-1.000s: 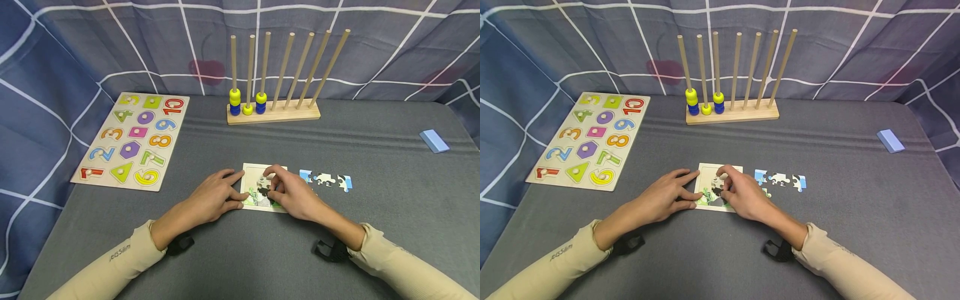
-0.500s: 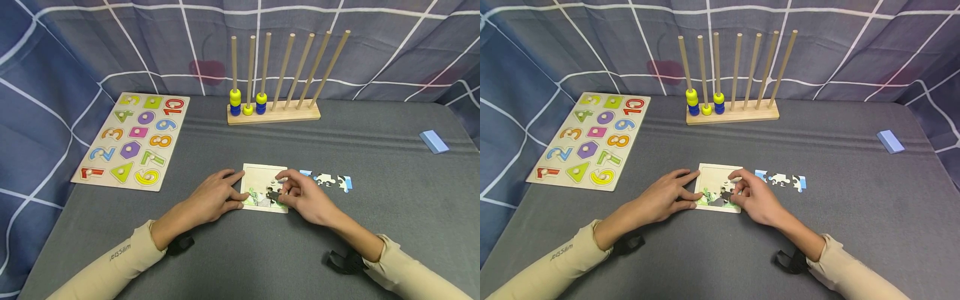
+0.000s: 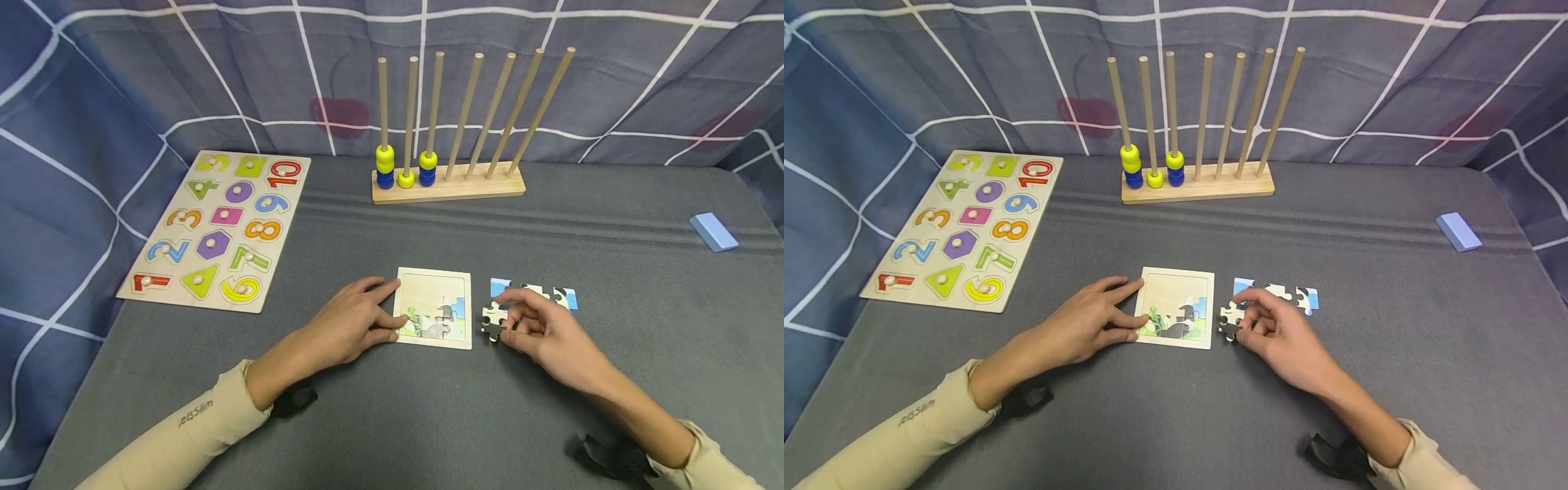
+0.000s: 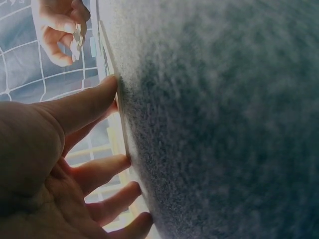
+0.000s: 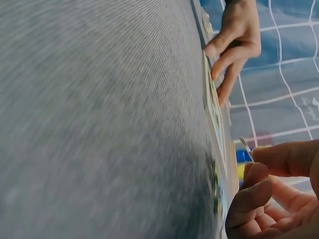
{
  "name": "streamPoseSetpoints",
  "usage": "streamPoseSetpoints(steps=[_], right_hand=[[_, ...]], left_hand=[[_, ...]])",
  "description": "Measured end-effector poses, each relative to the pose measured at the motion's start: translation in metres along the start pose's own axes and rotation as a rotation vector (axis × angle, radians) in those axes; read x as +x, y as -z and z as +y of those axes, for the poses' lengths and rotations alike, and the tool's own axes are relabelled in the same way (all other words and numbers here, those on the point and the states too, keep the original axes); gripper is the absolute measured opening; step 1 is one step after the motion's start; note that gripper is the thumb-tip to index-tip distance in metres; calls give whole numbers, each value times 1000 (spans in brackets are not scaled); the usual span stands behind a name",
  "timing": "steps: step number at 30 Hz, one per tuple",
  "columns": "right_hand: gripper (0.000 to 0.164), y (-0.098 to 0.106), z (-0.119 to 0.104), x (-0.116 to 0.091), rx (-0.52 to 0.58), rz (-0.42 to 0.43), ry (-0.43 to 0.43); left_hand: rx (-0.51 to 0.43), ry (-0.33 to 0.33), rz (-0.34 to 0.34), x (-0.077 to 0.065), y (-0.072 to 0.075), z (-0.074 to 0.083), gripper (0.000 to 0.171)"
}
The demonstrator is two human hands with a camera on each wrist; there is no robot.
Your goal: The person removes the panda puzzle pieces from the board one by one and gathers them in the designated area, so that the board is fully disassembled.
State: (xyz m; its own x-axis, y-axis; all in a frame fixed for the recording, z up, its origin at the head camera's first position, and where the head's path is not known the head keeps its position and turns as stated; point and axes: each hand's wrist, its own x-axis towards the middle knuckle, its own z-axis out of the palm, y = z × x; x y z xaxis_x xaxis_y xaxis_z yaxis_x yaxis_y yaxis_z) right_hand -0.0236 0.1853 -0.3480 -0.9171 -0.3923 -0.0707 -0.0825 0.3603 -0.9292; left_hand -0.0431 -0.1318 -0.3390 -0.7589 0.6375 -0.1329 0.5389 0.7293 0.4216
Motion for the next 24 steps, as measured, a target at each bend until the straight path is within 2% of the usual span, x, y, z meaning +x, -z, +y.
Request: streamPoseSetpoints(steps=[14,24], right_hand=[[42,22,12,-24,-72,75,27],[44,24,17,-26,-250,138,56]], left_hand=[[-20,-2,13,-1,0,0,33],[-26,6,7,0,-1,1,33]])
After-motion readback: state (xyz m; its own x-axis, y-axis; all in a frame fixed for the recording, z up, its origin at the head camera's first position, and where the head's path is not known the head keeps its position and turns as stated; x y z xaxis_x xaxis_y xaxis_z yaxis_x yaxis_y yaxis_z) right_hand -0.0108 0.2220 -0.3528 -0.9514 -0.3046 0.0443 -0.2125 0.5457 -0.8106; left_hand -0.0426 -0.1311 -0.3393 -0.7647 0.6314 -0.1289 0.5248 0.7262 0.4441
